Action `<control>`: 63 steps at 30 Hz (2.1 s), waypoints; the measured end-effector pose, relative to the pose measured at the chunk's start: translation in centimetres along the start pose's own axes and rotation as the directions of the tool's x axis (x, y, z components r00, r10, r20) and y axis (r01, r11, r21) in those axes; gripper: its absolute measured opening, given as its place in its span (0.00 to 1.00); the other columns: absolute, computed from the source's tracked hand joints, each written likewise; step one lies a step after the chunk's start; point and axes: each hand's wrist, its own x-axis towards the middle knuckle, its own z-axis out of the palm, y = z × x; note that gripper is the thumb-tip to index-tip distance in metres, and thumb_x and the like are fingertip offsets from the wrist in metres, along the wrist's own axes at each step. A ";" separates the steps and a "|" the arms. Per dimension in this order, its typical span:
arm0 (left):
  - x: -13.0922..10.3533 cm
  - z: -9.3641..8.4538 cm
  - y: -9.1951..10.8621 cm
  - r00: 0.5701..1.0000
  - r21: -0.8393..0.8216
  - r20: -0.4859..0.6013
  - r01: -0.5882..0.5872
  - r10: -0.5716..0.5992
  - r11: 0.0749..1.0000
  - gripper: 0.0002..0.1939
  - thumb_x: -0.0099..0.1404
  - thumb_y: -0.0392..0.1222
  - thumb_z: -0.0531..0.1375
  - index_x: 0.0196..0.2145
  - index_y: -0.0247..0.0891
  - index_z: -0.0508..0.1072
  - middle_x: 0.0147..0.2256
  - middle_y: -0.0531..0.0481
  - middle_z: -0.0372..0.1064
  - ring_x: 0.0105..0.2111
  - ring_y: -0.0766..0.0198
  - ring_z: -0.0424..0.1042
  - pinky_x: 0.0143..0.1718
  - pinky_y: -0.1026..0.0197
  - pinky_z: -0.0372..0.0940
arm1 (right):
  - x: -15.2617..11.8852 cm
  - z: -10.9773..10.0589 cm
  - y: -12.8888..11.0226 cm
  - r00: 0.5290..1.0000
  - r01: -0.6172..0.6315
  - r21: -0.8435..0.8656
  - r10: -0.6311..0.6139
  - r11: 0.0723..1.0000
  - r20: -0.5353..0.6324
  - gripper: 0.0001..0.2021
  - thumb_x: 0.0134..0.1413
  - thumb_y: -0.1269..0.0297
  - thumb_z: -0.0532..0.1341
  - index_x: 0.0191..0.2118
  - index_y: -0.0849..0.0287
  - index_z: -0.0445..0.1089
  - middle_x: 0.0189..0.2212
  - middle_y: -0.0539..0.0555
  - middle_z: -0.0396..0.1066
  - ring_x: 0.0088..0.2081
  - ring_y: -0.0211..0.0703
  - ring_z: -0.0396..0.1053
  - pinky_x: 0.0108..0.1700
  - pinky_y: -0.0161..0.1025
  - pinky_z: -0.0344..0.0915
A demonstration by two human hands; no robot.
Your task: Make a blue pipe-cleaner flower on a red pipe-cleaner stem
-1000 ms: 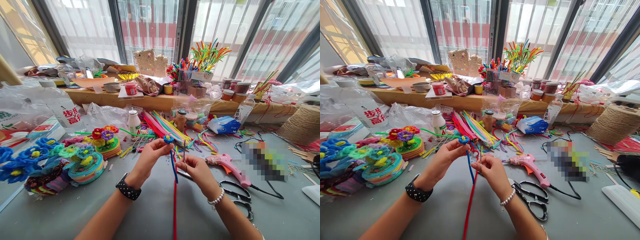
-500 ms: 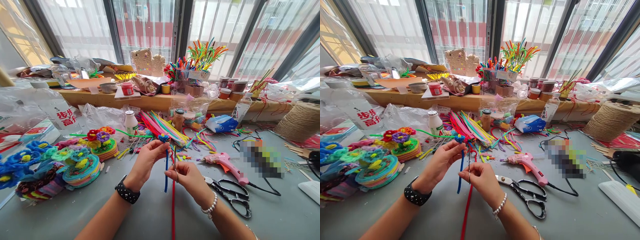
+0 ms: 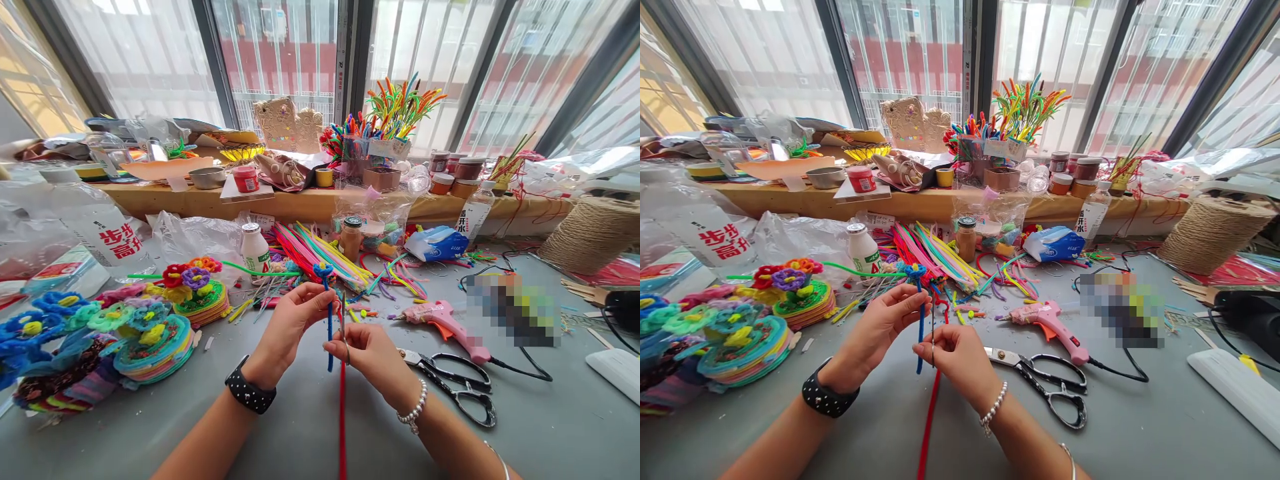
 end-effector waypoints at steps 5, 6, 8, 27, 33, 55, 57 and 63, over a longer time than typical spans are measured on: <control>0.4 -0.3 0.2 0.996 -0.032 -0.084 -0.038 0.035 0.999 0.08 0.44 0.35 0.64 0.23 0.34 0.68 0.23 0.56 0.67 0.25 0.72 0.68 0.30 0.69 0.64 | 0.3 -0.2 0.5 1.000 0.004 0.038 -0.003 0.999 -0.016 0.17 0.35 0.52 0.62 0.21 0.63 0.64 0.16 0.45 0.55 0.20 0.31 0.49 0.22 0.30 0.47; 0.5 -0.4 0.3 0.994 -0.040 -0.101 -0.049 0.045 0.998 0.08 0.44 0.35 0.64 0.24 0.34 0.68 0.23 0.56 0.67 0.25 0.72 0.68 0.30 0.69 0.64 | 0.3 -0.3 0.5 1.000 0.009 0.037 -0.008 0.999 -0.023 0.16 0.35 0.52 0.62 0.21 0.63 0.64 0.16 0.45 0.55 0.20 0.31 0.48 0.22 0.31 0.47; 0.6 -0.6 0.3 0.991 -0.057 -0.118 -0.065 0.058 0.996 0.08 0.44 0.34 0.64 0.25 0.34 0.68 0.24 0.55 0.68 0.25 0.72 0.68 0.30 0.69 0.64 | 0.4 -0.3 0.6 0.999 0.019 0.030 -0.018 0.999 -0.032 0.16 0.36 0.53 0.62 0.21 0.63 0.64 0.16 0.45 0.54 0.20 0.31 0.48 0.22 0.31 0.46; 0.4 -0.3 -0.1 0.998 -0.110 -0.040 0.047 -0.052 0.993 0.07 0.46 0.33 0.63 0.26 0.33 0.71 0.25 0.52 0.70 0.25 0.70 0.70 0.28 0.70 0.67 | 0.3 -0.2 0.5 0.997 0.065 0.109 -0.060 0.992 -0.049 0.14 0.39 0.55 0.60 0.22 0.63 0.64 0.17 0.46 0.54 0.21 0.31 0.48 0.23 0.31 0.46; 0.3 -0.1 -0.3 0.998 -0.200 -0.052 0.029 -0.040 0.979 0.06 0.46 0.30 0.63 0.24 0.34 0.70 0.23 0.54 0.70 0.23 0.71 0.70 0.26 0.71 0.67 | 0.3 -0.2 0.8 0.997 0.067 0.093 -0.063 0.993 -0.055 0.13 0.38 0.57 0.61 0.23 0.62 0.64 0.17 0.45 0.52 0.21 0.31 0.47 0.23 0.31 0.45; 0.0 0.1 -0.4 0.989 -0.011 0.108 0.104 -0.103 0.994 0.05 0.49 0.38 0.61 0.25 0.34 0.72 0.25 0.51 0.70 0.26 0.70 0.68 0.30 0.69 0.63 | 0.1 -1.6 -0.3 1.000 0.004 0.197 -0.001 0.980 -0.015 0.13 0.38 0.58 0.63 0.24 0.63 0.63 0.18 0.45 0.52 0.21 0.29 0.46 0.22 0.30 0.45; 0.0 0.1 -0.4 0.991 -0.003 0.090 0.097 -0.096 0.995 0.05 0.49 0.38 0.61 0.25 0.34 0.72 0.24 0.52 0.69 0.25 0.71 0.68 0.29 0.69 0.63 | 0.0 -1.6 -0.4 1.000 0.022 0.175 -0.024 0.984 0.005 0.13 0.38 0.58 0.63 0.23 0.63 0.63 0.19 0.45 0.53 0.22 0.30 0.47 0.23 0.30 0.45; -0.2 0.3 0.1 0.990 0.071 0.107 0.086 -0.094 0.994 0.06 0.48 0.39 0.61 0.24 0.32 0.72 0.22 0.52 0.68 0.22 0.71 0.66 0.25 0.69 0.61 | -0.2 -2.0 -0.9 0.991 0.070 0.087 -0.079 0.994 0.110 0.12 0.41 0.60 0.62 0.21 0.63 0.62 0.18 0.45 0.52 0.22 0.30 0.46 0.24 0.31 0.44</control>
